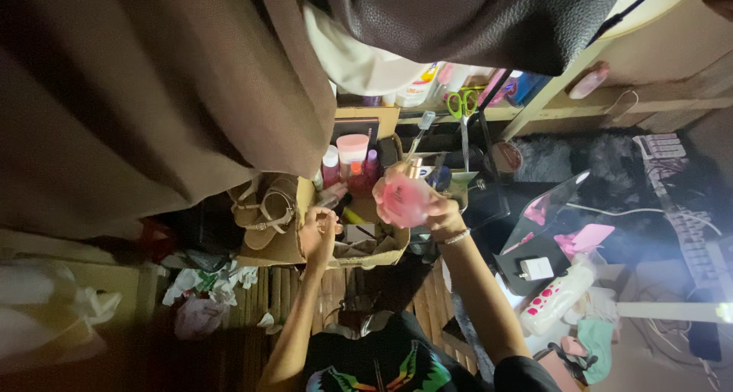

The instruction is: The person sets up a portable LED light and then rummages through a cardboard box filled with various personal items. They pick up, inspect, and move several objects including bottles, boxes, and small containers within the box.

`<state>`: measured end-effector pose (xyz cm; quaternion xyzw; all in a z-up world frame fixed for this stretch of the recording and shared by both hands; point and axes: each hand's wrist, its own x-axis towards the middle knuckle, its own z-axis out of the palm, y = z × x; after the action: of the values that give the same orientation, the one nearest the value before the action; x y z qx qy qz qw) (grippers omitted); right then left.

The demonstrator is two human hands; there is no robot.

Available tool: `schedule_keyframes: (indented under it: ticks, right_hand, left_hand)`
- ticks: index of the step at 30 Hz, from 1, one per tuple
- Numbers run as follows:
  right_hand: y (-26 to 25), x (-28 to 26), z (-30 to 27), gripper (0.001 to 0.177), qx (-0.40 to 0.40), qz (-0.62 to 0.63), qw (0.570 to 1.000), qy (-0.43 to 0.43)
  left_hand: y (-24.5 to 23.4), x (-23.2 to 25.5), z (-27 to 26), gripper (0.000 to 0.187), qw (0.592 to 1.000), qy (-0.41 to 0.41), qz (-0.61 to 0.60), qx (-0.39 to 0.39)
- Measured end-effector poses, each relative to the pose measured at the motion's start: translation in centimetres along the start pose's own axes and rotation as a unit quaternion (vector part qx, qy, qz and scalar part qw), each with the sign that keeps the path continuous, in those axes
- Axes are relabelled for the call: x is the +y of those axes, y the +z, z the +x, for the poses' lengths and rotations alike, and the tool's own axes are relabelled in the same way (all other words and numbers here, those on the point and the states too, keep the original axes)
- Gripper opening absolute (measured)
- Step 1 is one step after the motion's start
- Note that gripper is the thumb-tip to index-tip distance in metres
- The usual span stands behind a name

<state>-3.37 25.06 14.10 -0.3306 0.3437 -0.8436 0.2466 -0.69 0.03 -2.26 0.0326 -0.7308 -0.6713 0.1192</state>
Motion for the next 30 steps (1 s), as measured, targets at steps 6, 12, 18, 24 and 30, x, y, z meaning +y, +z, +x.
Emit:
schedule_keyframes:
  ticks: [6,12,18,24,30]
  right_hand:
    - [-3.0,0.2,-2.6,0.082,-0.045,-0.018,0.997,-0.052]
    - [-1.5,2.0,-8.4,0.058,0.398,0.22,0.89,0.027]
    - [0.0,8.5,-16.4,0.056,0.379,0.275,0.883,0.027]
    - [1.5,13.1,-22.9,0.073,0.461,0.286,0.839,0.044]
    - [0.7,14.8,-26.9,0.084,0.419,0.263,0.869,-0.002]
  left_hand:
    - [0.4,-0.5,-0.1,0.014,0.991,-0.028,-0.133,0.016]
    - [0.0,0.8,0.0,0.019,0.997,-0.056,-0.034,0.032]
    - [0.2,1.2,0.5,0.012,0.995,-0.058,0.083,0.026]
    - [4.9,-3.8,4.1,0.015,0.955,0.144,0.181,-0.186]
    - [8.7,-8.8,3.5,0.032,0.729,0.067,0.443,-0.517]
